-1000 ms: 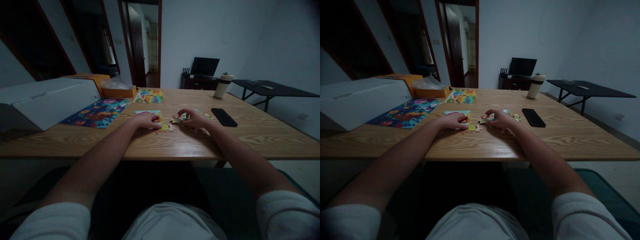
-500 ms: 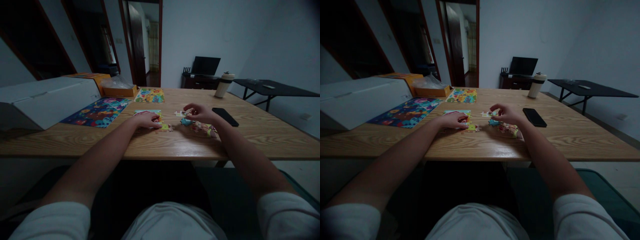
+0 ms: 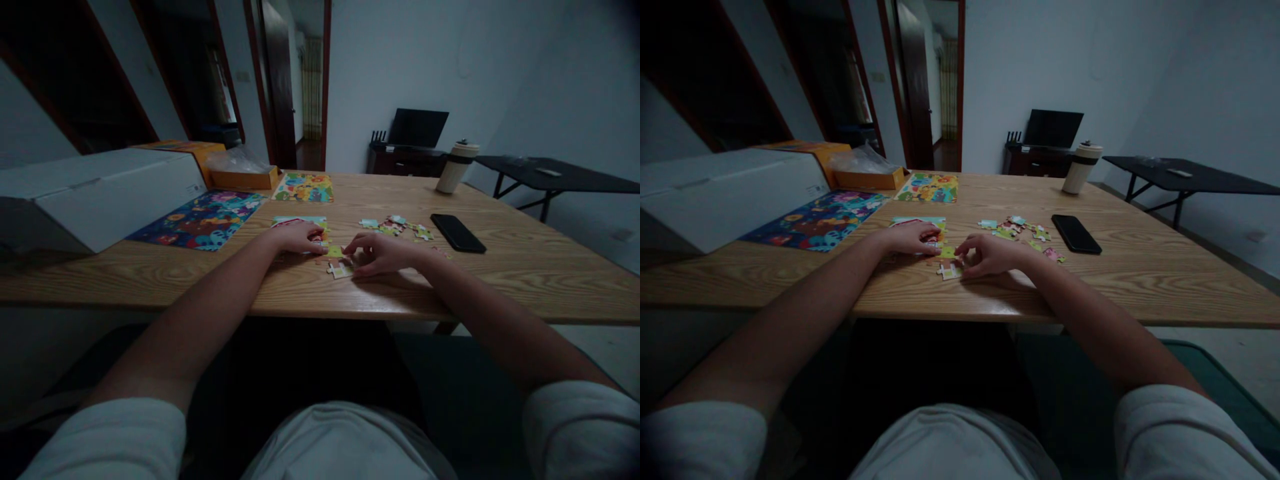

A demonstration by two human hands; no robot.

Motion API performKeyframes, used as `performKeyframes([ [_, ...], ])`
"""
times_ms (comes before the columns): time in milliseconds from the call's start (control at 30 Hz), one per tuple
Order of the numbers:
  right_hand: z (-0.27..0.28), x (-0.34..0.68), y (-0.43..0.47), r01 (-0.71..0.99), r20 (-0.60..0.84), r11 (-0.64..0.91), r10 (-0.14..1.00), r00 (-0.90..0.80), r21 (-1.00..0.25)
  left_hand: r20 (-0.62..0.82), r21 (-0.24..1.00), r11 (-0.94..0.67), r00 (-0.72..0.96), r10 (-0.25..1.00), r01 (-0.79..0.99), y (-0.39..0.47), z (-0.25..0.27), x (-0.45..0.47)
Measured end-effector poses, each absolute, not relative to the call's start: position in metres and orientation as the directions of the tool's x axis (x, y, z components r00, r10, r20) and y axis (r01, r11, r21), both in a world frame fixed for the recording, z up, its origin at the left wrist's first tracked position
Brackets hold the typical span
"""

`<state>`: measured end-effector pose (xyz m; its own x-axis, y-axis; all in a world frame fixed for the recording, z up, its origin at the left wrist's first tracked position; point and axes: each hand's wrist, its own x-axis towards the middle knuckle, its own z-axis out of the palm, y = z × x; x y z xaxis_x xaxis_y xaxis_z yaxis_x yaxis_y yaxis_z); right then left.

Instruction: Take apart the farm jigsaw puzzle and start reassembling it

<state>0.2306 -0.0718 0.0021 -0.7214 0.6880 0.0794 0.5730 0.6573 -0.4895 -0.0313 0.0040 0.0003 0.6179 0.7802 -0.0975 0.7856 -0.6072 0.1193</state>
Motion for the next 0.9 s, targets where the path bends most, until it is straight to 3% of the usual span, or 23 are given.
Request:
performKeyframes([
  [567, 0.0043, 0.2351, -0.0708, 0.627, -0.044, 0.582, 0.714, -0.699, -0.518, -0.077, 0.11, -0.642, 0.651, 0.755, 0.758, -0.0002, 0.0039, -0.0295],
  [900, 0.0041, 0.2343, -0.0706, 0.602, 0.028, 0.654, 0.687, -0.726, -0.458, -0.088, 0.159, -0.619, 0.635, 0.767, 0.769, -0.0001, 0.004, -0.0295],
])
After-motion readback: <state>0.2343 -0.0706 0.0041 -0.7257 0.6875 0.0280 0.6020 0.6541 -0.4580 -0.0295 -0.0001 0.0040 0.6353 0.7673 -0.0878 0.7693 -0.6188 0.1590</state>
